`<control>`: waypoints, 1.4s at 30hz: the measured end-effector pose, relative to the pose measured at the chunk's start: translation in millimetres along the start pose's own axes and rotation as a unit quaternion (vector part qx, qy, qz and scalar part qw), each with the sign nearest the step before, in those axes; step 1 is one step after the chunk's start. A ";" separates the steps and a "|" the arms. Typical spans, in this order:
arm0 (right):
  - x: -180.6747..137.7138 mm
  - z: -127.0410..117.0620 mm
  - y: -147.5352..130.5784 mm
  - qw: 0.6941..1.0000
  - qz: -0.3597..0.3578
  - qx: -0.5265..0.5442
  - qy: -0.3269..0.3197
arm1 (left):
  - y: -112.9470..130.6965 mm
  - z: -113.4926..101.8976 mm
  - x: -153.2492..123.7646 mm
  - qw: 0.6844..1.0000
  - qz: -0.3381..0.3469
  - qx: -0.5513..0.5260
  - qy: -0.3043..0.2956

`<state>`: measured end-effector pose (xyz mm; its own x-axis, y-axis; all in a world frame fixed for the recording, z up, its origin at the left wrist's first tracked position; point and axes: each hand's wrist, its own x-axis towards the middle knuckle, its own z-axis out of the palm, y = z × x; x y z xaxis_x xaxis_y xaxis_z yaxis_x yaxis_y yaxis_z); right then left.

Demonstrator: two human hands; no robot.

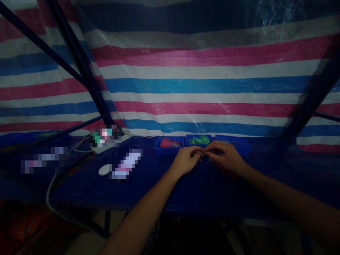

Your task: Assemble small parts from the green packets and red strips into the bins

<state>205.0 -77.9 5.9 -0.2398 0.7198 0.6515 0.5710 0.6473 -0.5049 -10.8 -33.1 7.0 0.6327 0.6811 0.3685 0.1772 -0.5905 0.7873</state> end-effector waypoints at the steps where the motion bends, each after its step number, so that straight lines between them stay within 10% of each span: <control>1: -0.2 0.4 0.0 1.000 -0.011 -0.012 -0.001 | -2.0 0.8 1.7 1.000 0.000 -0.025 0.000; 9: 0.5 -0.9 -7.1 0.995 -0.072 -0.021 -0.061 | -12.6 1.4 6.4 0.997 -0.043 -0.041 0.048; 25: -0.4 3.7 -0.7 1.000 0.019 0.006 -0.019 | 2.5 2.0 -2.6 0.995 0.024 0.092 0.024; 33: -1.5 4.4 4.4 0.974 0.162 0.154 -0.020 | 13.0 -3.1 -1.0 0.990 0.047 0.079 0.105; 42: 3.1 -0.4 8.0 0.966 0.169 0.192 0.029 | 13.3 -3.9 0.3 0.989 0.048 0.047 0.133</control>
<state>209.1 -70.5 4.1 -0.0405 0.8982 0.4377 0.2738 0.4312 -0.8597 -11.2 -39.0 19.5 0.4324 0.7017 0.5662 0.2021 -0.6874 0.6976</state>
